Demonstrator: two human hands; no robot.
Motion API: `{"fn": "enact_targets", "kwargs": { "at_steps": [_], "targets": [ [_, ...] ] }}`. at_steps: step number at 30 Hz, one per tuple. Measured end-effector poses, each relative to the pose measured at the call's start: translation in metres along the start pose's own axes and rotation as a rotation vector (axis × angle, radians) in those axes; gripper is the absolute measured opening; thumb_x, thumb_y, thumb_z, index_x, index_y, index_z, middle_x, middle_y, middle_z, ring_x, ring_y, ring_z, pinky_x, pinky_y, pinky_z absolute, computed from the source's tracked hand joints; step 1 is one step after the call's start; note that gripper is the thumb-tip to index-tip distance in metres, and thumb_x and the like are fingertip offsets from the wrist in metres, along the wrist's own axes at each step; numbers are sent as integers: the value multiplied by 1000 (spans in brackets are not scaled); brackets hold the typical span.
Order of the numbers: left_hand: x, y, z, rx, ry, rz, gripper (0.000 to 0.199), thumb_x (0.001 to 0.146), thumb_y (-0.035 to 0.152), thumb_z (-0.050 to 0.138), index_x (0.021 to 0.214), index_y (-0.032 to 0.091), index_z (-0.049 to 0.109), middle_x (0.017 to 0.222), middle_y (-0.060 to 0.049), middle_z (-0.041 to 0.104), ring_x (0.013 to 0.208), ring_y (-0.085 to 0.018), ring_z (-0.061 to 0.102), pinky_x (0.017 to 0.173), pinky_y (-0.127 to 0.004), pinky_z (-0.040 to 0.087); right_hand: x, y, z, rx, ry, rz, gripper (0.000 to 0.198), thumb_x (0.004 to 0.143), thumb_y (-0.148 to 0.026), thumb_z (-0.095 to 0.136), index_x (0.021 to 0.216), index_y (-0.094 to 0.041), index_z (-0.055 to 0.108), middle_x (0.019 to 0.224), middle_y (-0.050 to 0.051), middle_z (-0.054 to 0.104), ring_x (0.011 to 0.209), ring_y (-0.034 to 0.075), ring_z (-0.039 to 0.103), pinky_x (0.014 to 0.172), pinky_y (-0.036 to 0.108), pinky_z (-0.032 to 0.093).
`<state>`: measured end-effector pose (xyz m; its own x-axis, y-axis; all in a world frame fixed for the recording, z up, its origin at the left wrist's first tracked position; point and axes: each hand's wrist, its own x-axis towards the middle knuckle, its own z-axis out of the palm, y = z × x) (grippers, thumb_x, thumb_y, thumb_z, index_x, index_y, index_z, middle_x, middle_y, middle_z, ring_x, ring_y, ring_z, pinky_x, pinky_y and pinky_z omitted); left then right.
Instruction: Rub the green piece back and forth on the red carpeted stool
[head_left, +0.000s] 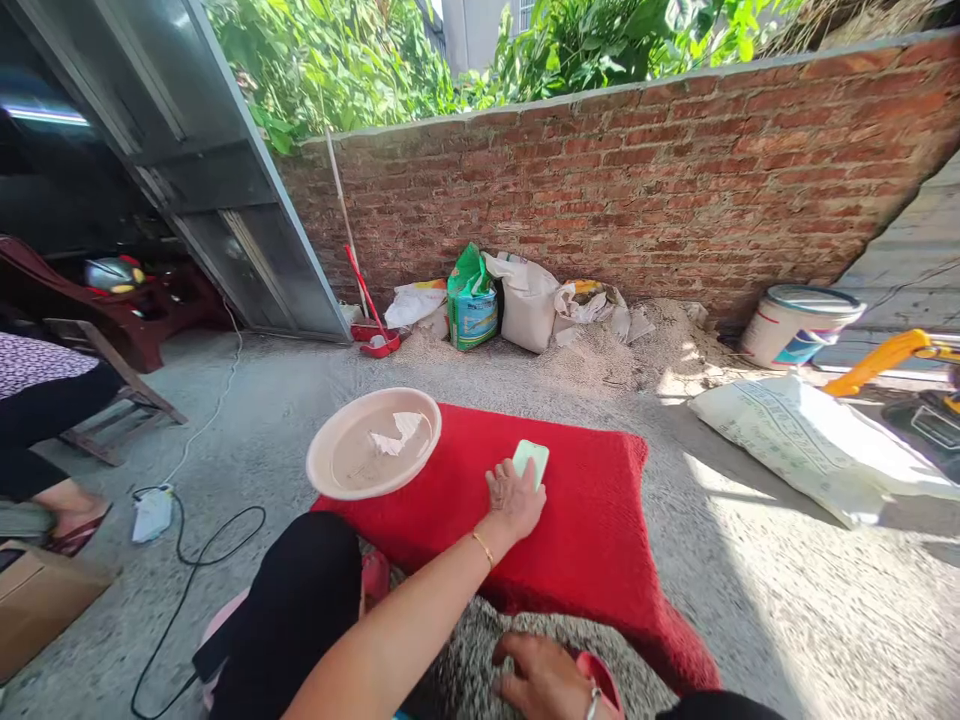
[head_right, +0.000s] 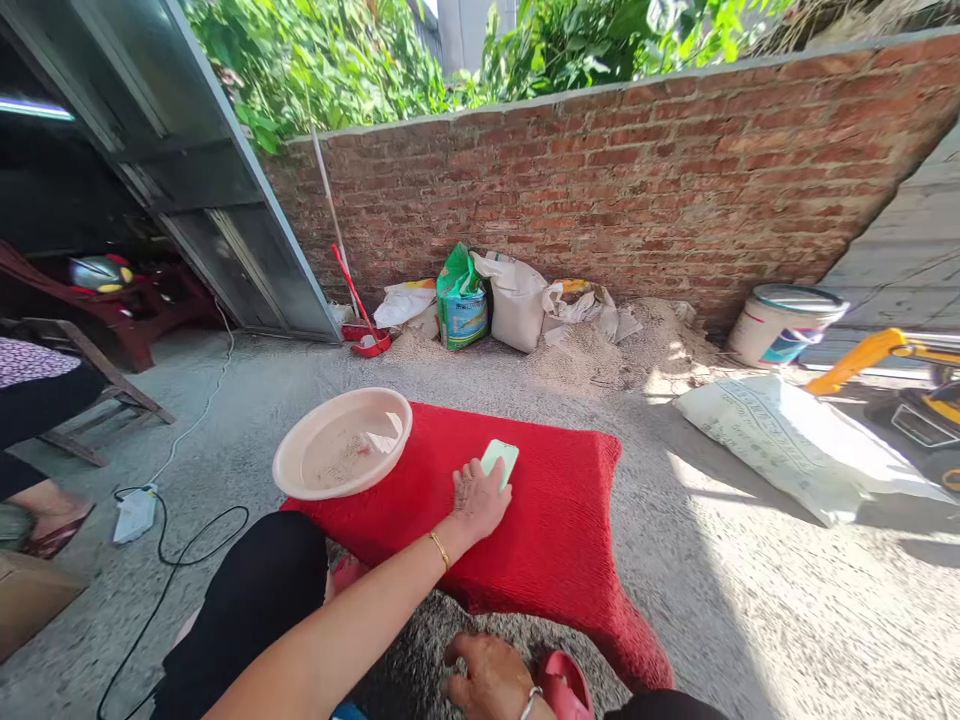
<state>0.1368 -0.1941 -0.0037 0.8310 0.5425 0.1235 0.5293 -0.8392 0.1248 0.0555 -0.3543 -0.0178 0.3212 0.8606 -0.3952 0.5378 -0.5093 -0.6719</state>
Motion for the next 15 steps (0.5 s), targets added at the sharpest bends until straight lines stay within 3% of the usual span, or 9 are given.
{"fn": "enact_targets", "kwargs": {
  "at_steps": [3, 5, 8, 12, 15],
  "targets": [
    [-22, 47, 12, -99, -38, 289, 56, 85, 56, 43, 136, 35, 41, 110, -11, 48, 98, -28, 47, 87, -46, 37, 5, -3, 8, -38, -48, 41, 35, 73, -26, 58, 105, -27, 70, 105, 7, 70, 99, 25, 64, 84, 30, 45],
    [-22, 57, 12, -150, -59, 354, 56, 85, 59, 40, 137, 38, 40, 110, -10, 47, 97, -27, 48, 86, -45, 38, 6, -4, 12, -68, -57, 47, 36, 73, -26, 59, 107, -28, 70, 106, 7, 70, 100, 26, 64, 85, 32, 46],
    [6, 31, 2, -149, -61, 158, 54, 87, 57, 37, 137, 37, 40, 112, -11, 48, 100, -28, 49, 87, -44, 38, 5, -5, 13, -158, -97, 61, 36, 75, -25, 59, 109, -27, 69, 108, 9, 69, 102, 28, 64, 87, 35, 47],
    [61, -40, -20, -61, -52, -293, 54, 87, 55, 37, 134, 30, 45, 118, -14, 48, 109, -30, 49, 91, -43, 36, 3, -11, 8, -287, -159, 58, 36, 77, -25, 62, 113, -24, 68, 110, 13, 68, 104, 30, 63, 90, 38, 48],
    [88, -75, -31, -28, -41, -443, 54, 88, 51, 35, 135, 25, 43, 121, -17, 47, 110, -33, 48, 89, -45, 36, 4, -15, 4, -335, -173, 64, 36, 78, -28, 65, 114, -24, 67, 110, 13, 67, 103, 30, 63, 89, 38, 49]
  ]
}}
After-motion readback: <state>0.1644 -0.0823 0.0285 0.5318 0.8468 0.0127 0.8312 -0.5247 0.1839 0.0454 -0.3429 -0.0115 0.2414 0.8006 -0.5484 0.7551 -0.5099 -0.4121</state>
